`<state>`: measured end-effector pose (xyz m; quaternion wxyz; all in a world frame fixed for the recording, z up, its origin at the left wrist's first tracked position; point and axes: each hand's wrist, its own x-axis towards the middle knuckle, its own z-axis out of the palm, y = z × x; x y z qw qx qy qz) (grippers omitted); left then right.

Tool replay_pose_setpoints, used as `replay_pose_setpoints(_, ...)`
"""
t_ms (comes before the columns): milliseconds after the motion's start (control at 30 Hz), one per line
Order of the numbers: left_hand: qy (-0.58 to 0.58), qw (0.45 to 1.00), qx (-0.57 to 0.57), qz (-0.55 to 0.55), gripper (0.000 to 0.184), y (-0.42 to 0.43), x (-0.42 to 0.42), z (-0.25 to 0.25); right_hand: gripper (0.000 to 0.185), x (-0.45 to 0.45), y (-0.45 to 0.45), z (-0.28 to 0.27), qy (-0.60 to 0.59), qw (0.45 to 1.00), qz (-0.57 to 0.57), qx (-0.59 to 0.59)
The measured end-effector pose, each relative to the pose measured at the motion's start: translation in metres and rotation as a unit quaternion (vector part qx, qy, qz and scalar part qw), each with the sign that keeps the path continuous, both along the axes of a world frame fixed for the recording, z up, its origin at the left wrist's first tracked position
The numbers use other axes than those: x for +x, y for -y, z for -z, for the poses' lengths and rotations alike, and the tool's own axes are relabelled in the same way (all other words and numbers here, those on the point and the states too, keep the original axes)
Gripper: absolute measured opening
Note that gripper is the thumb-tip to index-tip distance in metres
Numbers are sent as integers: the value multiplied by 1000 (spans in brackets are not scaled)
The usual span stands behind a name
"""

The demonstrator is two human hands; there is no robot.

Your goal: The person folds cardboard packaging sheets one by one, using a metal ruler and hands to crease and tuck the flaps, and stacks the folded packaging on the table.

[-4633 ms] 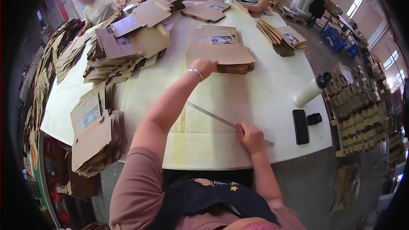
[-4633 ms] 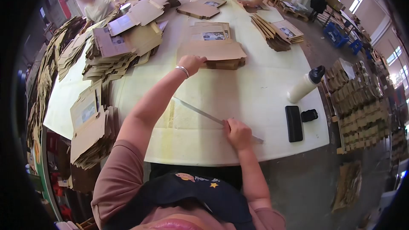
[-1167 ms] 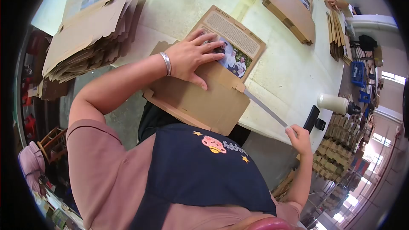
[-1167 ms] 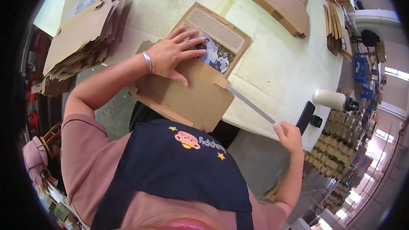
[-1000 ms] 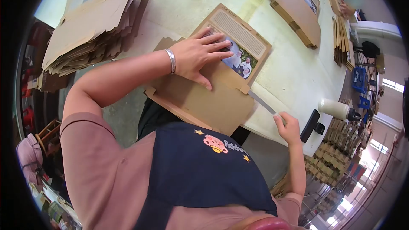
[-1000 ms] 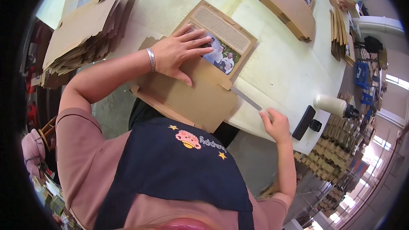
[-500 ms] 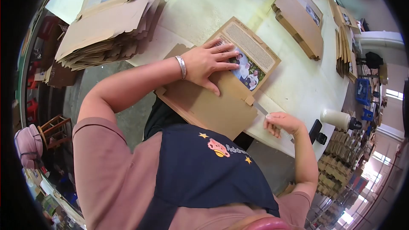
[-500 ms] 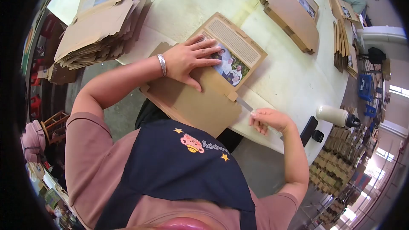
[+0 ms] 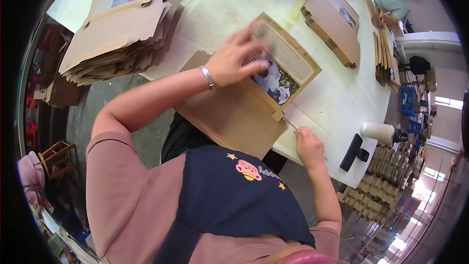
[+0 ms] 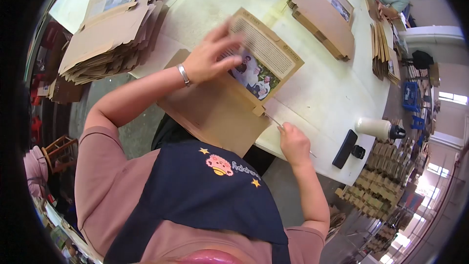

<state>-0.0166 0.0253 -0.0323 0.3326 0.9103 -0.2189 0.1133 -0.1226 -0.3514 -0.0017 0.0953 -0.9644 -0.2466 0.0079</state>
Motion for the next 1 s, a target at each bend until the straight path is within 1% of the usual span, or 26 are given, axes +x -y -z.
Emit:
replay_pose_setpoints(33, 18, 984, -46, -172, 84, 7, 3, -8, 16, -3, -1, 1, 13, 1000, 4, 2)
replay_pose_setpoints(67, 17, 985, -46, -167, 84, 10, 8, -14, 16, -4, 0, 1, 13, 1000, 9, 2)
replay_pose_setpoints(100, -108, 939, -275, -177, 85, 10, 16, -21, 16, -2, 2, -1, -38, 998, 33, 44)
replay_pose_setpoints(133, -227, 827, -484, -177, 87, 10, 19, -29, 18, 0, 3, -3, -89, 991, 56, 86)
replay_pose_setpoints(167, -235, 768, -566, -186, 76, 8, 18, -36, 18, 4, 3, -8, -90, 991, 58, 86)
replay_pose_setpoints(200, -236, 768, -566, -186, 76, 0, 15, -29, 20, 9, 2, -15, -163, 972, 124, 118)
replay_pose_setpoints(233, -274, 715, -630, -127, 67, -17, 9, -18, 21, 13, 3, -19, -236, 941, 190, 150)
replay_pose_setpoints(267, -309, 655, -686, -67, 63, -28, 5, -9, 21, 16, 5, -17, -239, 940, 191, 151)
replay_pose_setpoints(300, -337, 608, -717, -54, 63, -32, -5, -21, 18, 19, 8, -15, -265, 919, 218, 193)
replay_pose_setpoints(333, -301, 713, -627, 86, 66, -43, -10, -25, 15, 20, 8, -14, -291, 895, 244, 235)
replay_pose_setpoints(367, -361, 759, -537, 70, 66, -50, -16, -28, 15, 20, 5, -15, -294, 892, 248, 238)
replay_pose_setpoints(400, -414, 795, -439, 55, 66, -54, -22, -33, 19, 22, -3, -23, -258, 913, 246, 196)
replay_pose_setpoints(433, -484, 809, -329, 57, 63, -54, -26, -44, 22, 23, -9, -26, -220, 932, 243, 153)
replay_pose_setpoints(467, -448, 852, -265, 58, 59, -45, -30, -41, 22, 24, -12, -22, -222, 931, 244, 154)
replay_pose_setpoints(533, -422, 903, -67, 44, 58, -25, -27, -58, 28, 25, -15, -13, -56, 976, 147, 153)
replay_pose_setpoints(567, -422, 903, -65, 43, 58, -13, -23, -61, 28, 26, -16, -11, -56, 976, 146, 155)
replay_pose_setpoints(600, -360, 929, 74, 45, 54, 1, -19, -62, 29, 26, -17, -9, -36, 978, 139, 151)
replay_pose_setpoints(633, -289, 932, 212, 46, 51, 14, -15, -61, 30, 26, -18, -7, -17, 980, 131, 148)
replay_pose_setpoints(667, -290, 932, 212, 45, 51, 24, -10, -51, 30, 25, -18, -5, -17, 980, 130, 148)
replay_pose_setpoints(700, -205, 953, 210, 81, 48, 34, -4, -33, 31, 24, -18, -4, -4, 982, 126, 142)
replay_pose_setpoints(733, -117, 965, 205, 116, 47, 44, 0, -28, 31, 22, -18, -3, 10, 983, 122, 135)
replay_pose_setpoints(833, -90, 978, 160, 98, 48, 80, 5, -24, 31, 19, -19, 1, 28, 983, 122, 137)
replay_pose_setpoints(867, -92, 977, 161, 103, 48, 84, 4, -13, 31, 19, -20, 4, 26, 982, 127, 137)
replay_pose_setpoints(933, 39, 982, 165, 81, 56, 93, -1, 3, 34, 19, -20, 10, 66, 981, 110, 145)
replay_pose_setpoints(967, -4, 981, 172, 93, 61, 94, -1, 11, 34, 17, -18, 11, 63, 981, 114, 144)
replay_pose_setpoints(1000, -3, 980, 174, 95, 61, 94, 1, 10, 33, 18, -18, 13, 64, 982, 115, 139)
